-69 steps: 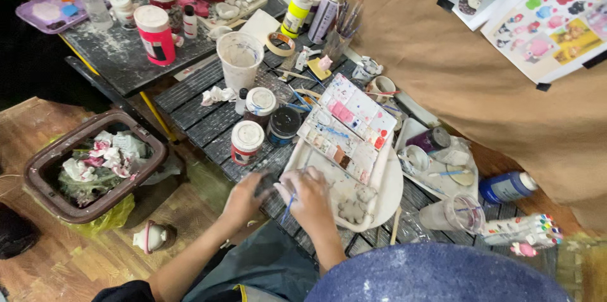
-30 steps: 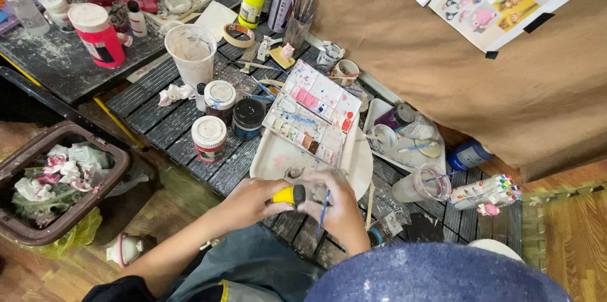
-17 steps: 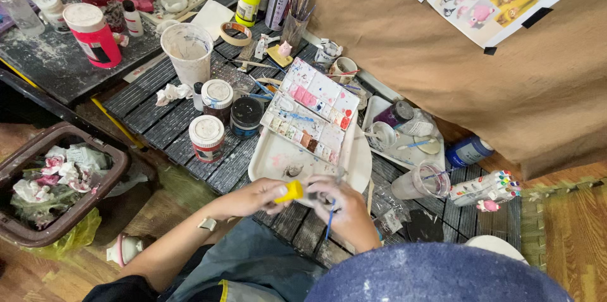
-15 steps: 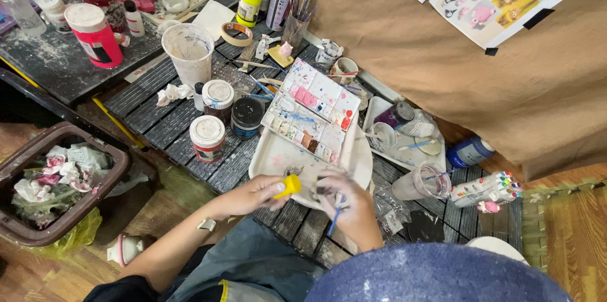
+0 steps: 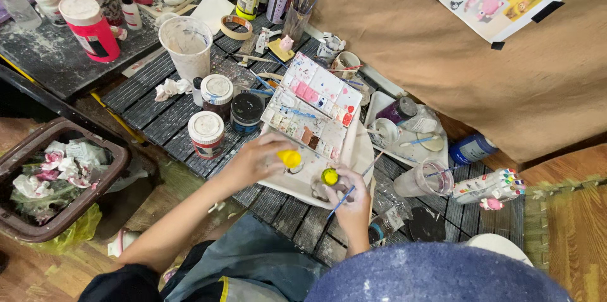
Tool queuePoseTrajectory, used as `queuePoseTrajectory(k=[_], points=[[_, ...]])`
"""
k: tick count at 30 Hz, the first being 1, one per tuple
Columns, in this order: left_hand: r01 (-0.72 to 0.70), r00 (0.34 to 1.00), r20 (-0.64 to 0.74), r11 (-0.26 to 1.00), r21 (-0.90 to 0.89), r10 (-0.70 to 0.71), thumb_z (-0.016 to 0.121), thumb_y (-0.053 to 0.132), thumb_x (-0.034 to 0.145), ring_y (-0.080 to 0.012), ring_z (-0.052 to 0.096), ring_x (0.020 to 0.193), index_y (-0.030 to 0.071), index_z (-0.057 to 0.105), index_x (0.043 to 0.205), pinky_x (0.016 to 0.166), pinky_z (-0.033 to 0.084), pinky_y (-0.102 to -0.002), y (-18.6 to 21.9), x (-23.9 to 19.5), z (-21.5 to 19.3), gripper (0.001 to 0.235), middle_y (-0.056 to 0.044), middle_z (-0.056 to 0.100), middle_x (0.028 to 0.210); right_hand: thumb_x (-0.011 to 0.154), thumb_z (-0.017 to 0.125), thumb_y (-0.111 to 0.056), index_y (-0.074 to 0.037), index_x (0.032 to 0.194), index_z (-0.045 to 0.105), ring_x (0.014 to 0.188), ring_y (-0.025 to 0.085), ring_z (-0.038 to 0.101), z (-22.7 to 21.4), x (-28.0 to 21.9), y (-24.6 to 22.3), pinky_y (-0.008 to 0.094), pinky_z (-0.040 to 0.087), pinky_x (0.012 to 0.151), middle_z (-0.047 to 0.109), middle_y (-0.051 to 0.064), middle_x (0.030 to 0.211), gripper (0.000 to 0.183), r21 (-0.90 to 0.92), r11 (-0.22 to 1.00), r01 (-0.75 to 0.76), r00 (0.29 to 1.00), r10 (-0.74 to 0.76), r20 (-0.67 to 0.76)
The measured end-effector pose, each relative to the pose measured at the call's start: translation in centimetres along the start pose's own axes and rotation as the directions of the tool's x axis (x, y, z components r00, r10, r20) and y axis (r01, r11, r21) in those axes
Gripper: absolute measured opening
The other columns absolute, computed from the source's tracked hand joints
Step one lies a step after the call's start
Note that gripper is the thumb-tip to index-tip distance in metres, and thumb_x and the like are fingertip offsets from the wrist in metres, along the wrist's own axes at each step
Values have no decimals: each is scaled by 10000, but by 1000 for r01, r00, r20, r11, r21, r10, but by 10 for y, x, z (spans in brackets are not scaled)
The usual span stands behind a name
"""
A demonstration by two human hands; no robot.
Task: The person paints small white figurines using a fine brush and a watercolor palette. They dip the brush into red and yellow paint containers, mix colors on the palette, and apply paint to the figurines one at a time.
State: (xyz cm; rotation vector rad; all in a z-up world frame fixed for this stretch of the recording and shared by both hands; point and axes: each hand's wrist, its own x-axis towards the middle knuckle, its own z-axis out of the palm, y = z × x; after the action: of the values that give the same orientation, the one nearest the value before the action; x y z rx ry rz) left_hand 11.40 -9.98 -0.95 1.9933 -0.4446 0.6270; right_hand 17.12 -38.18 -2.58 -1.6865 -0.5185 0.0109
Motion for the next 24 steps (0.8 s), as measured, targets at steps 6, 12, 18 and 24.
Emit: queuePoseTrajectory(k=[6,12,18,24], points=[[-5,1000,-25,995,102,8,800,121,789,-301,665,1133,140,690,1269,969,547,-387,-13,29,-2,493,-76,655,1255,820,728,123,3,1249,567,1169,233,676,-1,10,9,332,566,959,636,170,1344,474,49,999,13,1000,-14,17],[-57,998,-3,969,240,59,766,106,804,-291,655,1132,132,682,1252,974,524,-396,-28,56,0,456,-69,677,1255,828,755,71,-2,1215,599,1156,243,706,0,20,9,348,568,1022,693,162,1258,424,-79,997,-20,997,15,-72],[-128,988,-16,885,447,152,749,174,841,-289,633,1139,92,649,1259,1008,488,-415,-42,66,7,438,-88,672,1241,796,845,-91,-118,1202,688,894,186,764,-19,27,-1,326,597,828,776,112,986,436,-505,857,-107,977,-4,-213],[-121,989,-27,896,427,147,759,181,836,-280,647,1125,91,665,1218,983,485,-416,-47,60,10,403,-74,693,1224,842,804,-165,-111,1256,656,1063,297,704,-32,17,9,406,527,925,735,136,1174,443,-689,724,14,948,-230,-222]])
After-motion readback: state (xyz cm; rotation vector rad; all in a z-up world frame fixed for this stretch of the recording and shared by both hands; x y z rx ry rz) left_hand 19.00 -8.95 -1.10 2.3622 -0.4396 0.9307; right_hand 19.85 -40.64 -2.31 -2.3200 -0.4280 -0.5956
